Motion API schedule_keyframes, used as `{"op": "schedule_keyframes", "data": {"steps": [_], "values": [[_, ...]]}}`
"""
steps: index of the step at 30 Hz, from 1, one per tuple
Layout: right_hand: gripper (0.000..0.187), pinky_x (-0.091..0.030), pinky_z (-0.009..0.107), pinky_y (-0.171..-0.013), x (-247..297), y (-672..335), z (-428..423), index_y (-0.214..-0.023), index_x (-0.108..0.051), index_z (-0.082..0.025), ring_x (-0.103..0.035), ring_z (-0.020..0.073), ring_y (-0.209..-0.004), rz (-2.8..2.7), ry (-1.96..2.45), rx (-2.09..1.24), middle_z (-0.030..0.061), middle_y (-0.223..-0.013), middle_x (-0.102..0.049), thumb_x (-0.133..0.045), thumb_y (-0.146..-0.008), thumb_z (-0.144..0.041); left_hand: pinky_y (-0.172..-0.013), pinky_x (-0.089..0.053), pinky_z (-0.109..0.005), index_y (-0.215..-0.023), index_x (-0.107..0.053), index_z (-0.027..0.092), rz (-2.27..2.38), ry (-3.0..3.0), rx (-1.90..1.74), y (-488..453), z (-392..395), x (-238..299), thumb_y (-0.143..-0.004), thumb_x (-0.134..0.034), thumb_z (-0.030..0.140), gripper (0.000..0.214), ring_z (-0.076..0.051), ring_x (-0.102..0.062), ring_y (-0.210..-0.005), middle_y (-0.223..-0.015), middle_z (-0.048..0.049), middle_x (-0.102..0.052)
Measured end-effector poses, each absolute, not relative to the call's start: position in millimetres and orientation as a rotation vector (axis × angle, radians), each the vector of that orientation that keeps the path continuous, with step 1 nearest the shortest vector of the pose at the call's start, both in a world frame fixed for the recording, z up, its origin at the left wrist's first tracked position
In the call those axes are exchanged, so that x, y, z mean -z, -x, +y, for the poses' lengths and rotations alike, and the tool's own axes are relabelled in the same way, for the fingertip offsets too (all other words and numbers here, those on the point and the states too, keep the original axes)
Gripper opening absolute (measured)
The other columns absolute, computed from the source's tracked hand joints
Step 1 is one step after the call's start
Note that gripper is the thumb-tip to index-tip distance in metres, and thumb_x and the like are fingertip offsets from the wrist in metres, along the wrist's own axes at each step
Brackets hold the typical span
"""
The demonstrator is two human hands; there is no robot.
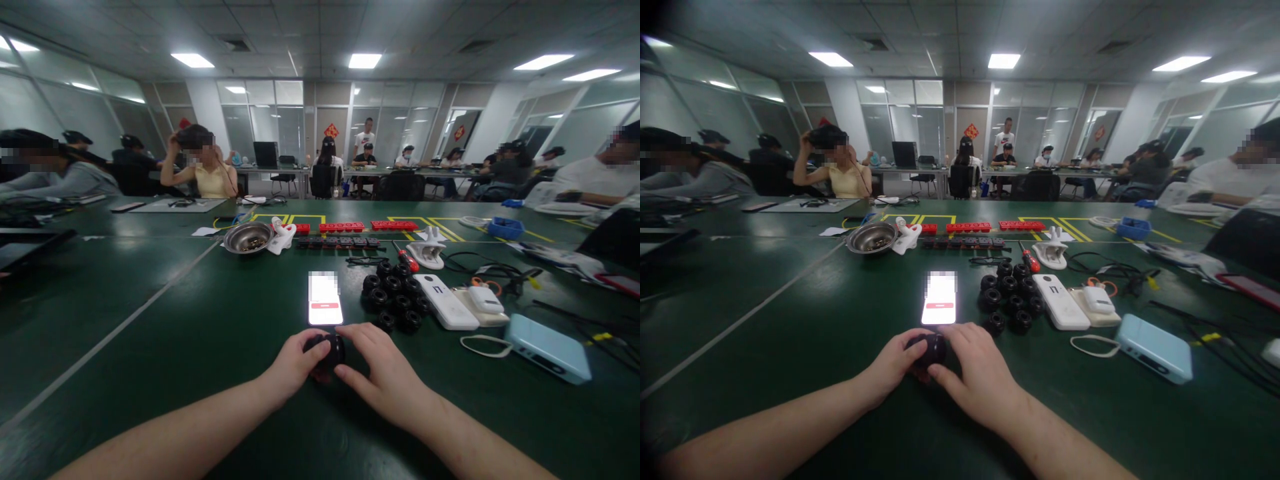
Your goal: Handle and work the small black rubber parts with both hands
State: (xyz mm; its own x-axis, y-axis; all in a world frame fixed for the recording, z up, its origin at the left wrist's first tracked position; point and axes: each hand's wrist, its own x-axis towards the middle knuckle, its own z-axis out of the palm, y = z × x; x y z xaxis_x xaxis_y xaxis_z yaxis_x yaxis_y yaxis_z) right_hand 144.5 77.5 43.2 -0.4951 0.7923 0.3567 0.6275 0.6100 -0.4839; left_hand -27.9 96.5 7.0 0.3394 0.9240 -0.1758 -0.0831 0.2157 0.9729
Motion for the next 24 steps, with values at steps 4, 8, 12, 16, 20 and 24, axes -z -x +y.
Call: {"op": "schedule_keyframes", "data": {"steps": [4, 8, 12, 16, 20, 24], "values": [[0.025, -0.043, 0.038, -0.078, -44.0, -143.2, 78.2, -0.102, -0.055, -0.017, -0.055, 0.0211, -0.087, -2.268, 1.247, -0.402, 0.0074, -0.094, -0.061, -0.053, -0.08, -0.029, -0.049, -0.046, -0.025, -0.09, -0.054, 0.011, 0.988, -1.148, -0.853, 28.1, 94.6, -12.0, -0.064, -0.062, 0.049, 0.048, -0.013, -0.058, -0.052, -0.074, -0.0035, -0.06], [0.021, -0.045, 0.037, -0.073, -40.3, -143.5, 79.5, -0.097, -0.057, -0.017, -0.056, 0.0206, -0.08, -2.286, 1.25, -0.422, 0.0063, -0.086, -0.062, -0.056, -0.078, -0.027, -0.048, -0.045, -0.024, -0.092, -0.054, 0.011, 0.961, -1.154, -0.843, 28.0, 96.5, -8.2, -0.064, -0.061, 0.05, 0.049, -0.012, -0.058, -0.05, -0.075, -0.0043, -0.06], [0.036, -0.042, 0.037, -0.083, -37.8, -145.2, 79.5, -0.109, -0.05, -0.018, -0.053, 0.0212, -0.094, -2.283, 1.101, -0.411, 0.0073, -0.102, -0.059, -0.059, -0.074, -0.017, -0.045, -0.043, -0.022, -0.092, -0.053, 0.01, 0.948, -1.138, -0.865, 27.6, 98.9, -2.9, -0.062, -0.061, 0.054, 0.053, -0.012, -0.057, -0.045, -0.068, -0.0036, -0.06], [0.039, -0.041, 0.037, -0.085, -40.2, -145.6, 78.0, -0.111, -0.048, -0.019, -0.051, 0.0209, -0.097, -2.281, 1.073, -0.404, 0.0071, -0.106, -0.057, -0.058, -0.074, -0.018, -0.045, -0.043, -0.023, -0.091, -0.053, 0.01, 0.962, -1.127, -0.893, 27.1, 98.1, -4.2, -0.062, -0.062, 0.052, 0.052, -0.012, -0.057, -0.045, -0.068, -0.0033, -0.06], [0.03, -0.043, 0.037, -0.08, -42.6, -144.5, 77.8, -0.109, -0.05, -0.019, -0.054, 0.0208, -0.091, -2.243, 1.163, -0.394, 0.0073, -0.1, -0.06, -0.053, -0.08, -0.026, -0.046, -0.044, -0.024, -0.09, -0.054, 0.01, 0.985, -1.129, -0.901, 27.3, 96.1, -7.7, -0.063, -0.063, 0.051, 0.05, -0.012, -0.056, -0.047, -0.071, -0.0036, -0.06], [0.024, -0.045, 0.036, -0.074, -41.1, -143.8, 79.2, -0.1, -0.055, -0.017, -0.056, 0.0207, -0.082, -2.255, 1.225, -0.402, 0.0068, -0.089, -0.062, -0.056, -0.078, -0.025, -0.045, -0.044, -0.023, -0.091, -0.054, 0.011, 0.963, -1.149, -0.873, 28.5, 96.5, -5.6, -0.062, -0.063, 0.052, 0.051, -0.012, -0.057, -0.048, -0.071, -0.0036, -0.061]]}}
